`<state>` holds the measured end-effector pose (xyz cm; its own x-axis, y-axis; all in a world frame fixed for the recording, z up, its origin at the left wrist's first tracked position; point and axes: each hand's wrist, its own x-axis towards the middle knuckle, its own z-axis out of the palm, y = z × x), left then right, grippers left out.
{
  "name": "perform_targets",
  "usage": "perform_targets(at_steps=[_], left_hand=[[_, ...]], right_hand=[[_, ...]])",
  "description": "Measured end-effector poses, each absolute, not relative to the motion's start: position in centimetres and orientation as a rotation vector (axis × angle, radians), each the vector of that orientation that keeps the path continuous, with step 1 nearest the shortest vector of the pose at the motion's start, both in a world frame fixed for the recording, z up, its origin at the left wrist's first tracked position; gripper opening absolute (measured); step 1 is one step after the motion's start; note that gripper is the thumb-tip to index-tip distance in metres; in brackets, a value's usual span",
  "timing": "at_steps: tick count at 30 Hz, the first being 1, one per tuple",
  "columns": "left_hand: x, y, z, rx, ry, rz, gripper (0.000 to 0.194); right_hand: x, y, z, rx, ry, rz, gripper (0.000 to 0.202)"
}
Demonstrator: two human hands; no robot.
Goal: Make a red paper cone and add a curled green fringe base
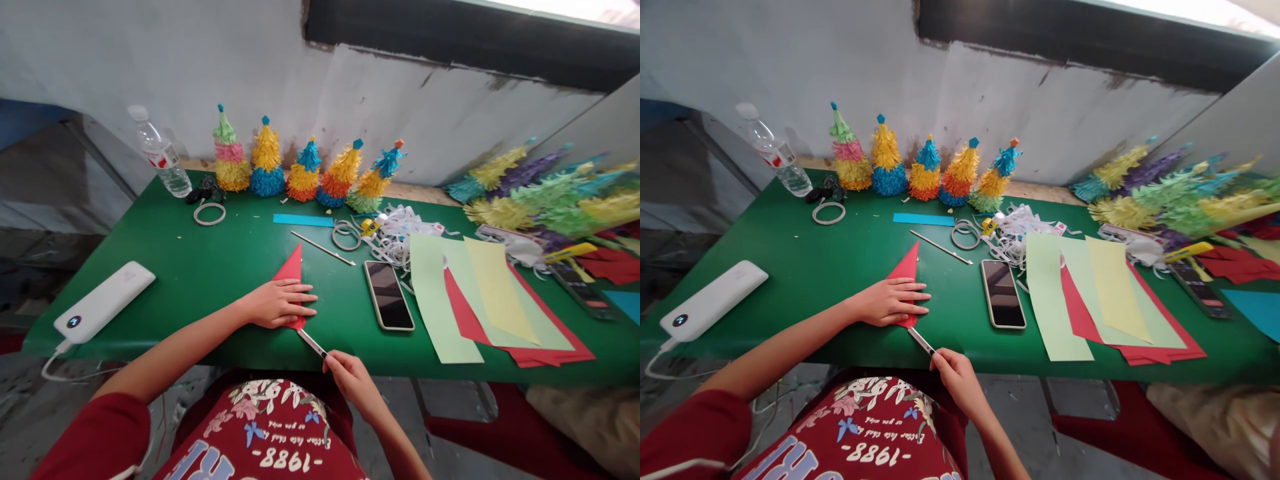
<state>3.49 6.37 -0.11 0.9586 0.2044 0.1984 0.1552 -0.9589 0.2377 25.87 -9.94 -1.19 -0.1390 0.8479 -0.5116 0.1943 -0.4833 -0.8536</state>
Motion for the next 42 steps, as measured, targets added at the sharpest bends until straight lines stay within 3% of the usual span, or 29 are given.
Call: perform_targets(at_steps=[21, 42], left_hand=[[3.6, 6.4, -0.2, 2.872, 0.287, 0.308, 0.039], [2.3, 7.5, 1.0, 2.729, 0.269, 0.303, 0.040]], right_hand=[[23.4, -12.2, -2.0, -1.631, -1.068, 1.587, 0.047], [20.8, -10.2, -2.2, -1.628, -1.297, 1.423, 0.043]])
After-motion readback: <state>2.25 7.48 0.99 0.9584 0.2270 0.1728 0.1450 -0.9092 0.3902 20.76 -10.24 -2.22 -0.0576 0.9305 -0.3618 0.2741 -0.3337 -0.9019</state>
